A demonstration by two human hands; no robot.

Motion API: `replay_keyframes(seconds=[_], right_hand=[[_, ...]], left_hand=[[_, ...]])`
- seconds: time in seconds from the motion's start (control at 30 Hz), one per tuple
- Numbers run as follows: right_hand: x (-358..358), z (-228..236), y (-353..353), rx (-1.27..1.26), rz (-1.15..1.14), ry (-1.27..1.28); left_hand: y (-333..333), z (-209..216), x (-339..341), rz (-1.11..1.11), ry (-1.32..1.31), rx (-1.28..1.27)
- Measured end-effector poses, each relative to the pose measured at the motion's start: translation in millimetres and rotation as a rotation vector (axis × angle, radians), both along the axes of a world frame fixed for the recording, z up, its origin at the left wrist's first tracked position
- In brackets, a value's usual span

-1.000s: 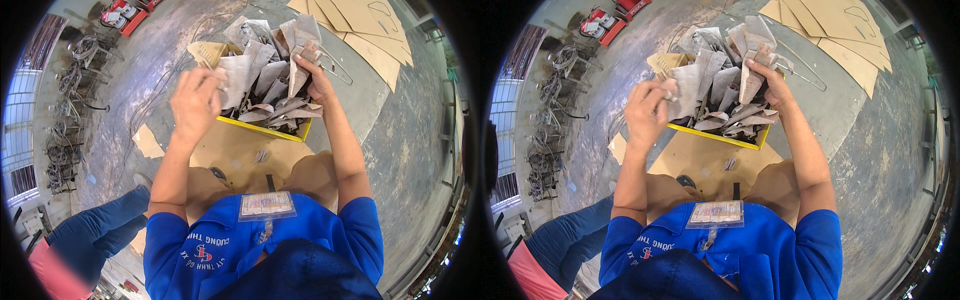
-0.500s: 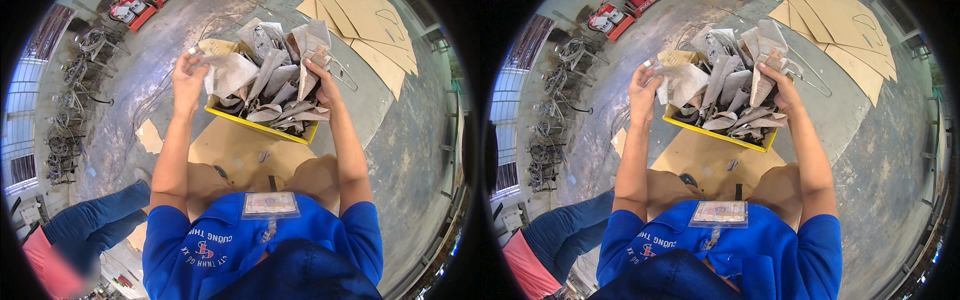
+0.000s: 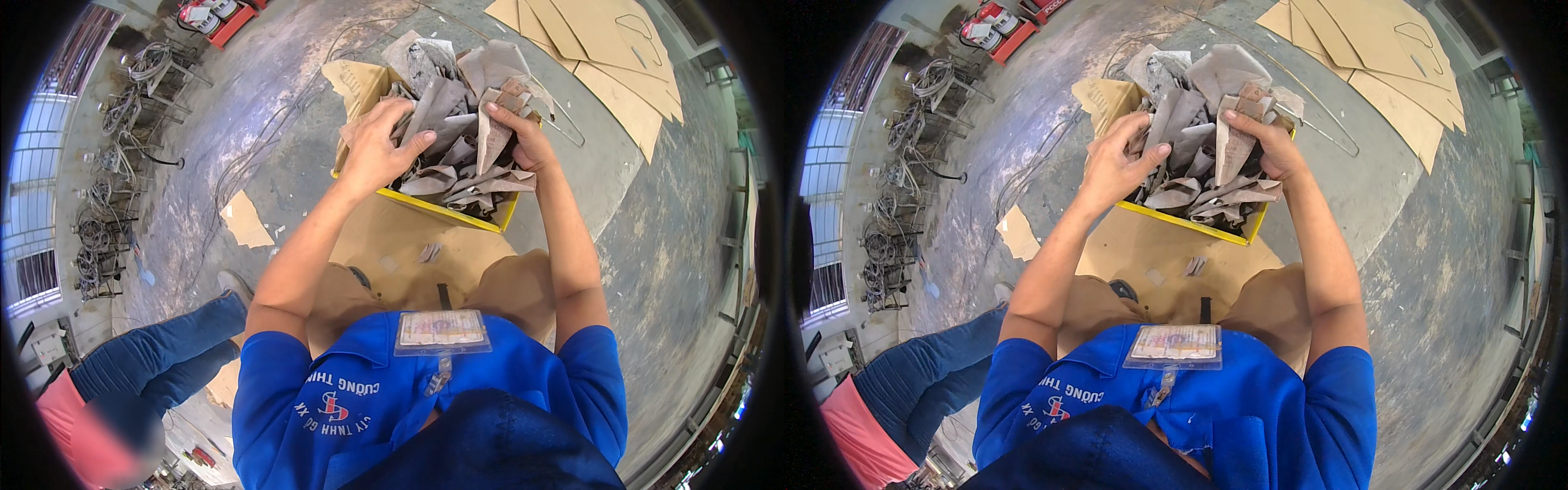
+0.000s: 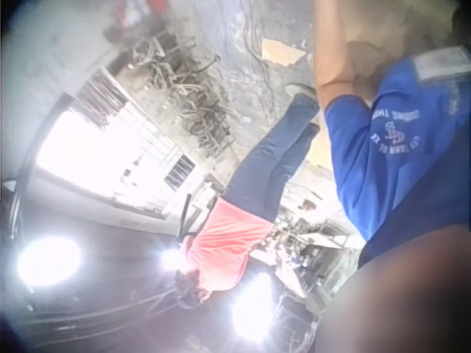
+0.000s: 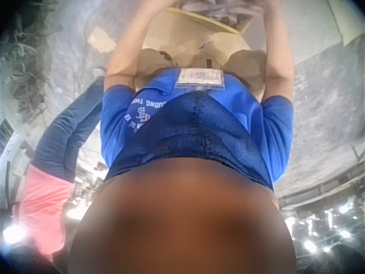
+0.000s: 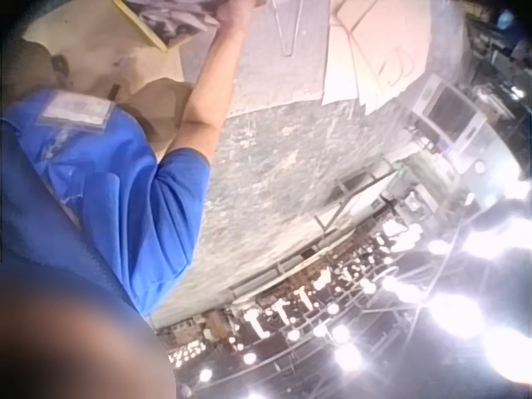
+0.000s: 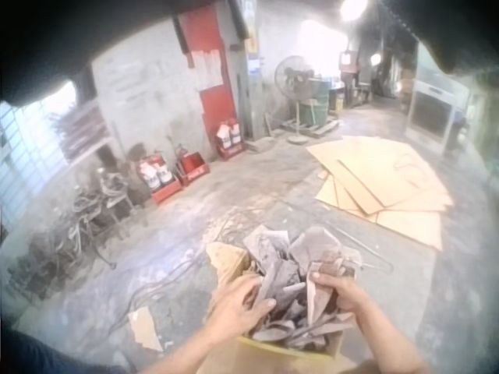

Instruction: The person wipes a black chair with a cloth, then uses a spray gun to apply a substance to the chair legs and seat. They repeat the wiping and spraying steps on the same chair and then on a second chair. The person also picks up a box of cloths and selects a new cloth from it.

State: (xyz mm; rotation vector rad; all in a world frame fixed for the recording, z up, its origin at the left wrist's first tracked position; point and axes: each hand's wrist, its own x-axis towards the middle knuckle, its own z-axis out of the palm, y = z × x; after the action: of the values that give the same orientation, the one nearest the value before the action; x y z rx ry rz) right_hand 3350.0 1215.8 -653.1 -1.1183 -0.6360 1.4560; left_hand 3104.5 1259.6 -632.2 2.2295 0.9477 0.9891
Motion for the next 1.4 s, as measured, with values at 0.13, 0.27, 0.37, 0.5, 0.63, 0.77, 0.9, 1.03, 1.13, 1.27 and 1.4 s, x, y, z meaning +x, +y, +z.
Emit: replay_keyframes(seconds=[0.13,0.27,0.37,0.5,0.63,0.77,0.9,1.03,1.13,1.27,1.4], right_hand=[[-2.2,-1.9,-1.2,0.003,0.034,-0.015],[-0.1,-3.2,-0.7,-0.027,0.023,0.037],[1.7,-1.4,-0.4,-0.045,-0.012,0.022],[-4.0,-1.4,0.3,-0.001,-0.053,-0.049],[-10.9,-9.1,2.2,0.18,-0.067,-0.456],[-16.6,-19.2,4.2,0.347,-0.052,-1.087],[-38.9,-24.8,6.0,0.449,0.234,-1.673],[-64.7,-23.2,2.4,0.481,0.24,-1.897],[-56.0,-9.2,-4.7,0.444,0.255,-1.702],[-23.0,35.4,-19.3,0.473,0.304,-1.136],[-24.5,91.7,-33.9,0.435,0.223,-1.187]], left_hand=[[12.4,5.7,-5.4,0.069,-0.245,-0.664],[30.7,-3.1,-28.6,0.042,-0.873,-1.037],[39.0,-8.6,-41.6,-0.049,-1.12,-1.166],[41.0,-1.3,-50.8,-0.112,-1.208,-1.169],[35.6,17.7,-51.4,-0.04,-1.137,-0.987],[22.8,31.2,-42.0,-0.058,-1.007,-0.865],[9.0,34.2,-28.6,-0.054,-0.873,-0.897],[3.4,30.4,-20.0,-0.05,-0.604,-0.923],[3.1,26.4,-19.3,-0.098,-0.602,-0.868],[1.6,24.9,-22.4,-0.15,-0.531,-0.891],[0.0,30.3,-23.4,-0.179,-0.493,-0.916]])
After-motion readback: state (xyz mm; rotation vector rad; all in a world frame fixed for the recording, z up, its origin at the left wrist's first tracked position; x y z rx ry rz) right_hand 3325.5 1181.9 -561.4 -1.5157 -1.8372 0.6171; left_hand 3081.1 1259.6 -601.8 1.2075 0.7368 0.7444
